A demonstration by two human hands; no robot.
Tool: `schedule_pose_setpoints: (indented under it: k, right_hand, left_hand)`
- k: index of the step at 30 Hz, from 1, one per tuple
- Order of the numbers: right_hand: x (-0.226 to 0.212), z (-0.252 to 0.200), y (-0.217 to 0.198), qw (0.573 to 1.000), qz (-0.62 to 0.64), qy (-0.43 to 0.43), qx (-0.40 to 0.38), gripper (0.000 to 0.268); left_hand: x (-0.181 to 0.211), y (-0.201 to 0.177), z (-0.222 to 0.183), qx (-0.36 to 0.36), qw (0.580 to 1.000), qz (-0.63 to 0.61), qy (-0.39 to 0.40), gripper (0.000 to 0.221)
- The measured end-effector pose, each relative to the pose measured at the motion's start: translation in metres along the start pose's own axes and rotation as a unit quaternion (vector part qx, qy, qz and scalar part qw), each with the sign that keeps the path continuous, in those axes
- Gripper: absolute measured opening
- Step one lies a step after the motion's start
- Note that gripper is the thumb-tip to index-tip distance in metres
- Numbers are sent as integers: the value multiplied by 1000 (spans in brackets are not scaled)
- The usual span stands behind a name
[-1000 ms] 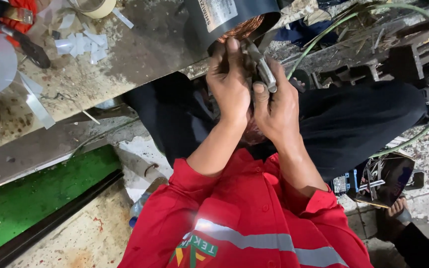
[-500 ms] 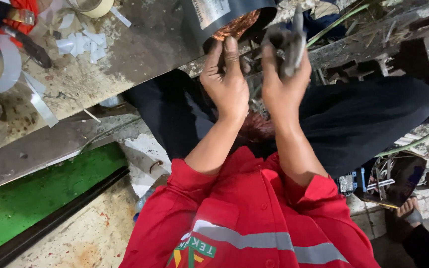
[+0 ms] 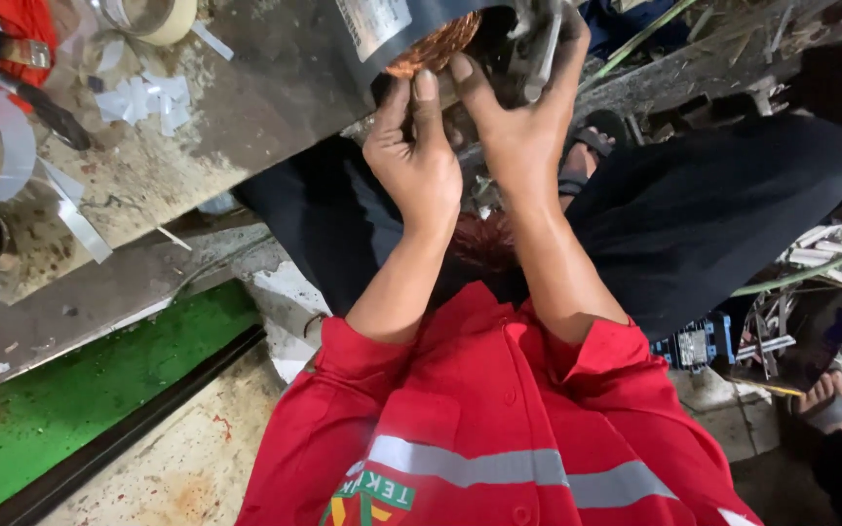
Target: Adjusting and repairing internal components of a motor stator using hand tools like pliers and a hammer.
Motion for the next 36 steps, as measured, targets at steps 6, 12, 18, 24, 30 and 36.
schedule_pose_setpoints:
  k: [6, 12, 18, 24, 30, 36]
  right_hand:
    - [1, 15, 1, 996, 48, 64, -45, 51]
    - [5, 20, -3, 995, 38, 40, -84, 49]
    - [6, 19, -3, 994, 64, 15, -84, 50]
    - [-1, 22, 0, 988, 109, 53, -91, 47]
    - [11, 21, -5, 996, 18, 33, -79, 51]
    - [9, 20, -4, 994, 61, 3, -88, 50]
  left_hand:
    - [3, 2, 0, -12, 1000, -23, -14, 24]
    - [2, 10, -3, -58, 996, -66, -6, 20]
    - [1, 10, 0, -61, 992, -105, -30, 17]
    - [-9, 16, -2, 7, 984, -157, -88, 27]
    - [-20, 16, -9, 9, 971, -207, -123, 37]
    - [-22, 12, -10, -57, 975, -213, -16, 30]
Point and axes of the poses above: each hand's wrist, its own z-axis towards the middle knuckle, its own y-axis out of the palm, x = y × z, the point moved 5 cm from there along z, towards the middle knuckle, and after that the axes turned 12 degrees about -y, right-handed, at the moved point
